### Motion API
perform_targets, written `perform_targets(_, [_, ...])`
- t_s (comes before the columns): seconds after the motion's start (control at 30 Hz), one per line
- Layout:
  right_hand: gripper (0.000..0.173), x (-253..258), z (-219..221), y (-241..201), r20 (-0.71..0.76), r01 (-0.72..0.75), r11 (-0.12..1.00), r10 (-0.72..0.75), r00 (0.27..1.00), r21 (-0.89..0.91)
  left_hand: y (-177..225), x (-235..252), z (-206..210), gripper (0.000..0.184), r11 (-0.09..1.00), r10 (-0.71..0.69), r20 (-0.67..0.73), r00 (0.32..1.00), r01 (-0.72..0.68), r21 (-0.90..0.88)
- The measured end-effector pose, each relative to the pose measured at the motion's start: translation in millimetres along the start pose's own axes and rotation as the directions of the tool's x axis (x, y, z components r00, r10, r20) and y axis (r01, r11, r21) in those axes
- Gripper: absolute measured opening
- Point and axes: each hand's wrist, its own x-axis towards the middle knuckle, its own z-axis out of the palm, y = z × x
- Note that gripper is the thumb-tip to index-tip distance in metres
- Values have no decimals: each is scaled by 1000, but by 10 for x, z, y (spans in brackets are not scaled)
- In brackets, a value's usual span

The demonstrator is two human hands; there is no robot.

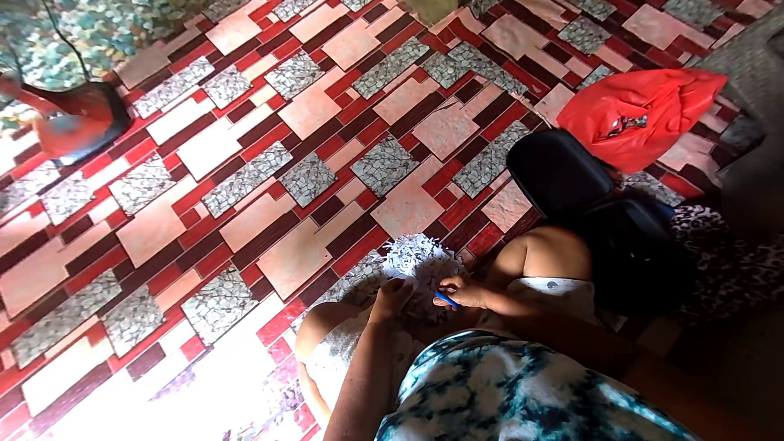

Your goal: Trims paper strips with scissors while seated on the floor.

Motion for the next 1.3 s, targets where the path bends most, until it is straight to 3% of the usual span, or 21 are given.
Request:
perform_targets(0.27, [36, 16, 2, 39, 8, 74, 997, -74, 997, -6, 23, -11, 0, 14, 1000, -2, 30, 1000, 1, 26])
perform_targets(0.63, [35, 20, -4, 41, 1, 43, 999, -43, 999, 10, 34, -18, 7, 13, 1000, -21, 18, 1000, 21, -7])
perform_targets(0.97, [30, 46, -29, 90, -135, 123, 992, -121, 983, 8, 7, -5, -36, 13, 995, -24, 10, 1000, 25, -93])
perform_targets(1.3, [29, 2, -16, -19, -79, -32, 995, 40, 996, 99, -7, 6, -62, 14, 1000, -7, -12, 1000, 7, -30])
